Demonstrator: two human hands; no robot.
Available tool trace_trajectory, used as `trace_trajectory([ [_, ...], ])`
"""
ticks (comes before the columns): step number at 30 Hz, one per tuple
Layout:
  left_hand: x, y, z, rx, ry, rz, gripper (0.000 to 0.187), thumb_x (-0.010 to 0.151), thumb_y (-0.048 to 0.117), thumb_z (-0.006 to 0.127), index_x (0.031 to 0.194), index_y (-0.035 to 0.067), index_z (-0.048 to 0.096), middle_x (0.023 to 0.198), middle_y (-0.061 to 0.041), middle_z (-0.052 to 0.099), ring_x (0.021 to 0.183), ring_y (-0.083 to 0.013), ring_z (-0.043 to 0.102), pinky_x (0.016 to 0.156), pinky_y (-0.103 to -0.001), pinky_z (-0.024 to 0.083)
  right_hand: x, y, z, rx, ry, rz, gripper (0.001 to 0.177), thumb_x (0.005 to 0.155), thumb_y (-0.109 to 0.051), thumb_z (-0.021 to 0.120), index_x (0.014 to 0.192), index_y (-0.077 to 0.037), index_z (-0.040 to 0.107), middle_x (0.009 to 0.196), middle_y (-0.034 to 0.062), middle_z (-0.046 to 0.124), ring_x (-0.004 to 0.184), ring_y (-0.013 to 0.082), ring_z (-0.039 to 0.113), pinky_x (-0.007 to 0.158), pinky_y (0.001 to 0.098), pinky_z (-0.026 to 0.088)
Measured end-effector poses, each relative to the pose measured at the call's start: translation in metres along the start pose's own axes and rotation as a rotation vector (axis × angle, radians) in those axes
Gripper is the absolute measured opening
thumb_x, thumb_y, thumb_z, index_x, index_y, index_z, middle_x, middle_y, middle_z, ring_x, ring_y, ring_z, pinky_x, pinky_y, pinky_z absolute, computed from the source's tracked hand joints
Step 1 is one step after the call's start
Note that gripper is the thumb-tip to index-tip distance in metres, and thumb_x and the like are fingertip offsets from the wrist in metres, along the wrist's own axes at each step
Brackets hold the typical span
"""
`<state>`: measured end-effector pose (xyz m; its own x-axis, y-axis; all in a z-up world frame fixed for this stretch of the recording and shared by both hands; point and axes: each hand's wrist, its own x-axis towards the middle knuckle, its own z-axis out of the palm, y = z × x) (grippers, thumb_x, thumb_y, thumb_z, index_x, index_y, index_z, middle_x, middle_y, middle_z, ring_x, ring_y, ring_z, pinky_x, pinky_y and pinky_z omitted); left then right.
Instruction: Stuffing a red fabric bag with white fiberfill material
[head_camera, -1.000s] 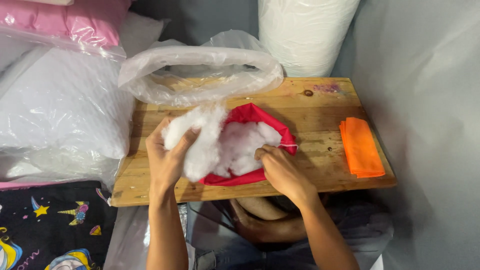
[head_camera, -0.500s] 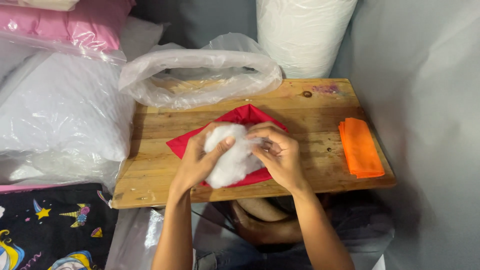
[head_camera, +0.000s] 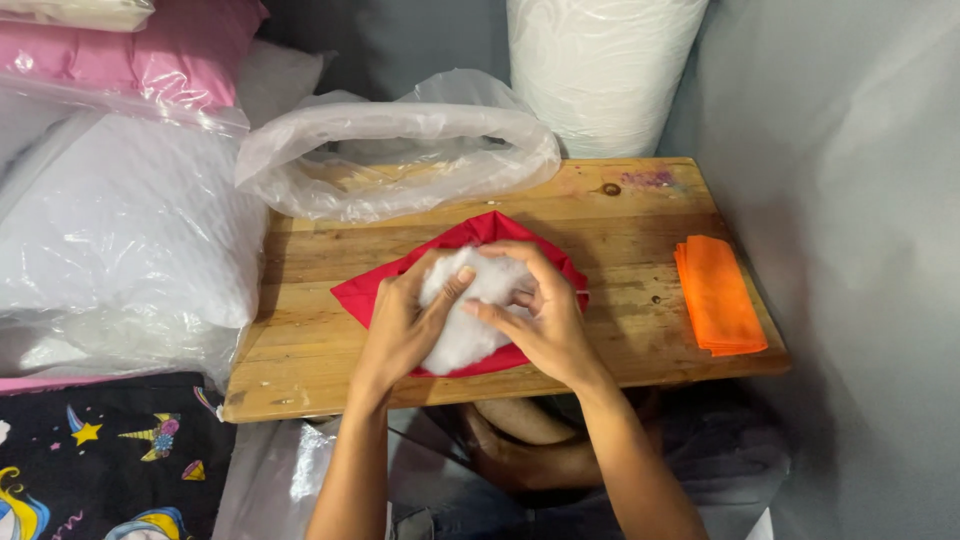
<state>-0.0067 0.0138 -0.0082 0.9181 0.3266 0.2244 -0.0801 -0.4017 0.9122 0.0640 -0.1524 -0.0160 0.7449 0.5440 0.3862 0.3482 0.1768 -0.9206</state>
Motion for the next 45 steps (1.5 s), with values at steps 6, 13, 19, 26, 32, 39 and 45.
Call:
trace_trajectory([
  [6,0.004,-0.013,-0.001,0.188,0.106,-0.025,0.03,0.103,0.042,0.057,0.09,0.017,0.067,0.055,-0.012,0.061,0.053,-0.0279,0.063,0.059,-0.039,0.05,0.009,0.027,-0.012,-0.03,0.128,-0.064,0.017,0.079,0.011,0.075,0.091,-0.001,0.074,0.094,0.0098,0.071,0.088,0.0128,0.066,0.077,0.0258,0.058],
  [13,0.005,-0.007,-0.005,0.126,0.143,-0.103,0.038,0.105,0.043,0.055,0.087,0.011,0.064,0.057,-0.017,0.062,0.056,-0.0295,0.061,0.063,-0.04,0.05,0.008,0.024,-0.012,0.089,0.16,0.035,0.028,0.087,0.006,0.074,0.114,0.001,0.068,0.111,0.0127,0.072,0.101,0.0176,0.072,0.083,0.0284,0.061],
  [19,0.023,-0.012,0.0,0.194,0.039,-0.001,0.035,0.104,0.044,0.055,0.093,0.011,0.064,0.062,-0.024,0.062,0.064,-0.045,0.067,0.064,-0.049,0.05,0.009,0.069,-0.011,0.009,0.1,0.081,0.037,0.083,0.001,0.079,0.116,-0.002,0.064,0.11,0.0148,0.066,0.101,0.0229,0.068,0.081,0.0339,0.061],
  [26,0.087,-0.007,-0.01,0.144,-0.263,0.169,0.034,0.102,0.047,0.055,0.09,0.018,0.067,0.063,-0.01,0.069,0.064,-0.0247,0.071,0.067,-0.037,0.056,0.021,0.048,-0.018,0.02,0.39,0.084,0.022,0.081,0.007,0.078,0.096,-0.004,0.065,0.1,0.0119,0.074,0.093,0.0133,0.069,0.08,0.028,0.06],
  [32,0.103,0.013,-0.019,0.018,-0.536,0.226,0.035,0.081,0.039,0.081,0.092,0.008,0.069,0.073,-0.016,0.074,0.07,-0.0285,0.069,0.072,-0.044,0.056,0.027,0.049,-0.013,0.074,0.356,0.176,0.042,0.077,0.004,0.081,0.114,-0.006,0.063,0.103,0.0132,0.072,0.093,0.0152,0.069,0.079,0.0274,0.062],
  [39,0.106,-0.042,-0.021,-0.091,-0.452,0.428,0.027,0.092,0.027,0.071,0.078,0.004,0.068,0.059,-0.015,0.067,0.055,-0.0273,0.068,0.057,-0.039,0.053,0.029,0.036,-0.003,0.005,0.414,0.134,0.025,0.075,0.007,0.085,0.092,-0.003,0.069,0.096,0.0108,0.078,0.084,0.0135,0.075,0.077,0.0282,0.064],
  [45,0.097,-0.045,-0.036,-0.225,-0.437,0.425,0.03,0.096,0.024,0.066,0.076,0.001,0.065,0.057,-0.015,0.066,0.053,-0.0247,0.064,0.056,-0.039,0.052,0.019,0.041,-0.004,0.098,0.502,0.149,0.027,0.07,0.015,0.081,0.081,-0.002,0.064,0.088,0.0126,0.076,0.081,0.0154,0.074,0.076,0.029,0.062],
])
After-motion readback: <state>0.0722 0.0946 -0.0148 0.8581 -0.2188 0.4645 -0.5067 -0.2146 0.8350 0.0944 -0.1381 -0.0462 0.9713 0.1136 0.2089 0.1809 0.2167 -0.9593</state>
